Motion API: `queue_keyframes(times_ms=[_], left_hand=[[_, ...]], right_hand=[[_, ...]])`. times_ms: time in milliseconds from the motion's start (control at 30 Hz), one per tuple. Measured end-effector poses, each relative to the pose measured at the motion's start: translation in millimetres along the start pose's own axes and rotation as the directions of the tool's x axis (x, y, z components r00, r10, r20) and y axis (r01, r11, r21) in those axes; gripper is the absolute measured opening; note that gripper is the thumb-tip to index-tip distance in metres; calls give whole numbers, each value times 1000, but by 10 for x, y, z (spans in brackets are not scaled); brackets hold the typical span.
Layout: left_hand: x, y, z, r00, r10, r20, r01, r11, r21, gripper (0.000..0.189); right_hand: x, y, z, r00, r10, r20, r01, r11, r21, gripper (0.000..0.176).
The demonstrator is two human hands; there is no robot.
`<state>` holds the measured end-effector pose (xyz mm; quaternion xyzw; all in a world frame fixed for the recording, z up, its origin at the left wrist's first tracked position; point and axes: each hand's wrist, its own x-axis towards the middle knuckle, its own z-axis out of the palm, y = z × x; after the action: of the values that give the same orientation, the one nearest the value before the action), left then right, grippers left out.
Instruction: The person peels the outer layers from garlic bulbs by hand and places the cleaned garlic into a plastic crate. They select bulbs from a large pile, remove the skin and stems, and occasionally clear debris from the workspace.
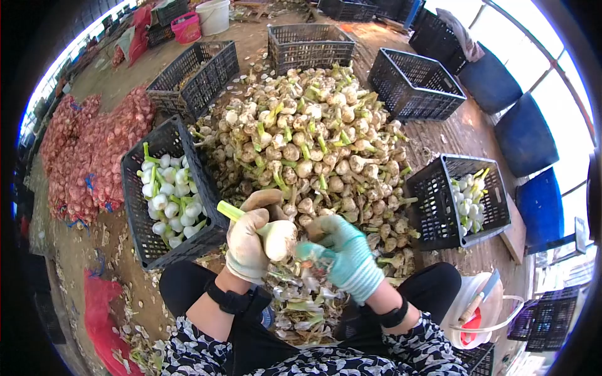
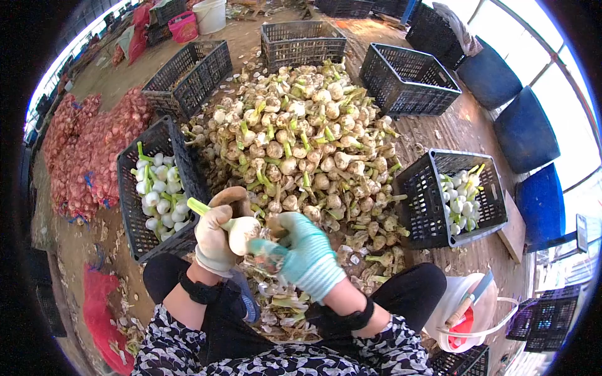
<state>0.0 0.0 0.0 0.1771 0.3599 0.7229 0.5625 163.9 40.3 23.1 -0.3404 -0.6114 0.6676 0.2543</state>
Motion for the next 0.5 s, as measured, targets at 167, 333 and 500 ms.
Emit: queue_keyframes(times_ms=[167,333,500], left_hand=[[-39,-49,60,1000,-7,-31,10,995,102,39],[-25,11,60,994,-16,-108,24,997,76,37],[27,-49,-12,964,263,38,-257,890,377,35]], right_hand=[[161,169,109,997,-20,-75,29,992,126,22],[68,6,-78,943,328,55,-315,826,468,31],[-20,76,129,983,161,-93,-126,945,302,14]])
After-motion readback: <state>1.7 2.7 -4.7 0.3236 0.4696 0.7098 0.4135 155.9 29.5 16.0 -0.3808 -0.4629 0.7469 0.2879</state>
